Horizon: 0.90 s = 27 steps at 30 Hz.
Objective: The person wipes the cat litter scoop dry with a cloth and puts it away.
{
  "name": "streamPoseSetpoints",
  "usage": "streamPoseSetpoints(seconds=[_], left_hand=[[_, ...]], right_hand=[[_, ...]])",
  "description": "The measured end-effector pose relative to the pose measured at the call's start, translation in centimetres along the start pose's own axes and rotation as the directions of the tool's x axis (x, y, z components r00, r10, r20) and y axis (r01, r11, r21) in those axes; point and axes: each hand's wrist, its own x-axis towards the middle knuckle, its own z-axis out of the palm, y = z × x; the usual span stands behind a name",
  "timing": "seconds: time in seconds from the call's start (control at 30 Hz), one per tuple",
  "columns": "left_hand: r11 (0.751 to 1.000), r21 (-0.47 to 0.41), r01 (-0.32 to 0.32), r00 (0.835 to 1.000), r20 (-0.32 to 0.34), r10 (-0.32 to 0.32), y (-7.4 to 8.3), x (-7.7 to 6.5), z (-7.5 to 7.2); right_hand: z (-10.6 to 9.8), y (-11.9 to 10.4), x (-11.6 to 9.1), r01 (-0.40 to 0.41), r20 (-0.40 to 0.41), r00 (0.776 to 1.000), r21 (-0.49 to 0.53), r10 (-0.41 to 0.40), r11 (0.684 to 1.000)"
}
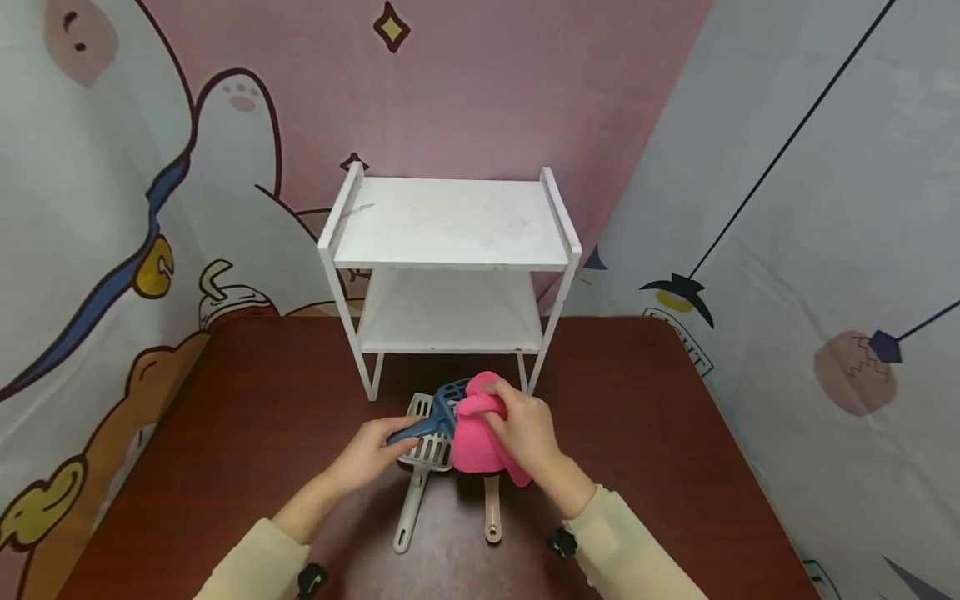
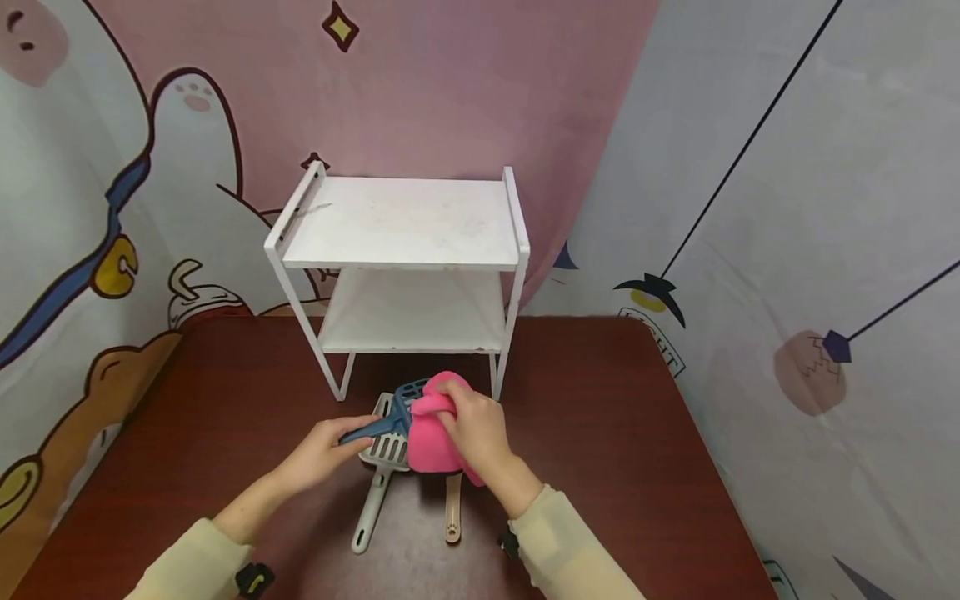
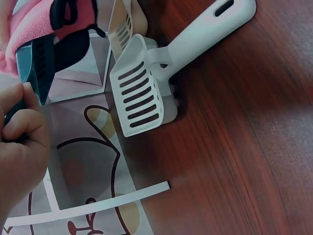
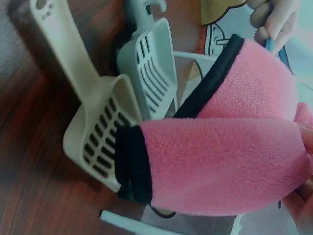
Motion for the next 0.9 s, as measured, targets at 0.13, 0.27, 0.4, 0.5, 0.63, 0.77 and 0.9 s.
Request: streamPoseSetpoints(seconds=[0.13, 0.27, 0.4, 0.5, 0.63, 0.77, 0.9], left_hand=[[1.0, -0.031, 0.002, 1.0, 0.003, -0.002, 0.0, -0.1, -0.1], [0.999, -0.042, 0.003, 1.0, 0.0, -0.003, 0.2, -0.1, -0.2], [0.998, -0.053, 0.021, 1.0, 0.001, -0.021, 0.3, -0.3, -0.6], [1.0, -0.024, 0.011, 1.0, -0.002, -0.011, 0.3, -0.4, -0.8], [0.997, 0.067, -0.034, 0.999, 0.01, 0.034, 0.0, -0.4, -0.8], [0.991, 0.119, -0.064, 0.997, 0.048, 0.058, -0.1, -0.1, -0.6], [0.976, 0.175, -0.128, 0.988, 0.112, 0.109, 0.1, 0.1, 0.0]], right_hand=[[-0.3, 0.9, -0.2, -0.042, -0.004, 0.999, 0.002, 0.042, 0.999], [-0.8, 1.7, -0.3, -0.072, -0.017, 0.997, -0.003, 0.072, 0.997], [-1.1, 2.9, -0.5, -0.118, -0.008, 0.993, -0.003, 0.118, 0.993], [-1.3, 4.2, -0.5, -0.151, -0.001, 0.989, -0.016, 0.151, 0.988], [-2.0, 4.8, -0.3, -0.159, -0.015, 0.987, -0.016, 0.159, 0.987], [-2.8, 3.7, 0.5, -0.138, -0.015, 0.99, 0.014, 0.139, 0.99], [-3.2, 2.1, 1.3, -0.119, -0.013, 0.993, 0.038, 0.119, 0.992]])
